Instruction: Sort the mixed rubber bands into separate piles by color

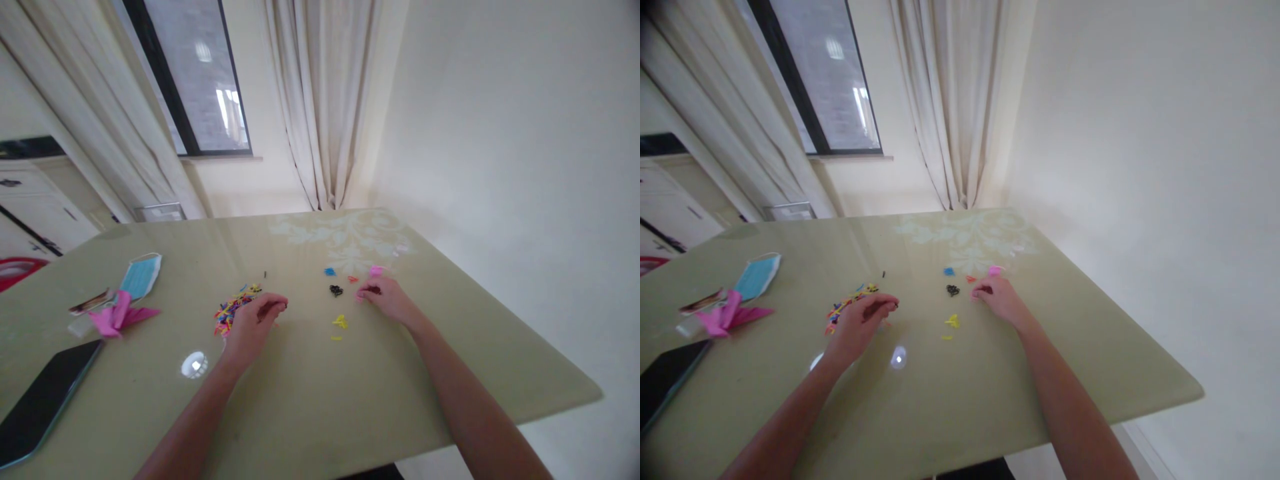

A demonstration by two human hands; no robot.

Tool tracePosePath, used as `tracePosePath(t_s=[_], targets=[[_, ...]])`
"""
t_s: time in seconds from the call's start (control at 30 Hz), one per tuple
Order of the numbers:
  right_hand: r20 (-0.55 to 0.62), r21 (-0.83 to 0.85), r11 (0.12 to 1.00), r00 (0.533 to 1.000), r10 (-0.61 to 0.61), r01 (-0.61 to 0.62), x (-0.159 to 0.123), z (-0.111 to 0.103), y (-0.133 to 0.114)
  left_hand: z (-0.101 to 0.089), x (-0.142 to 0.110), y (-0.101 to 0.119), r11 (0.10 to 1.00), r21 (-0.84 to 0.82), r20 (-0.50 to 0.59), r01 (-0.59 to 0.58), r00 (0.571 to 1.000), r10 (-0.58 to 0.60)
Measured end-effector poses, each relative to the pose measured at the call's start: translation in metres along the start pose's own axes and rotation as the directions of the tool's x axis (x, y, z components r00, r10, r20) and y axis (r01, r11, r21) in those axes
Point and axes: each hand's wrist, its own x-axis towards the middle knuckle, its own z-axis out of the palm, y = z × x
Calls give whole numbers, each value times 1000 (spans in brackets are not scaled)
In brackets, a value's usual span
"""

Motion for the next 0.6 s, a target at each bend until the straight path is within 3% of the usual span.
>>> tracePosePath(t_s=[0.17,0.33,0.6], targets=[[9,-20,1000,1000,24,-23,0,1,-1,-4,-1,11,978,-204,-47,46,997,-56],[-65,-28,1000,998,8,-9,-1,0,-4,-9,-12,29,870,-488,-44,70,994,-104],[-192,-15,1000,981,-14,11,3,9,-1,-9,-23,37,830,-557,-29,16,999,-38]])
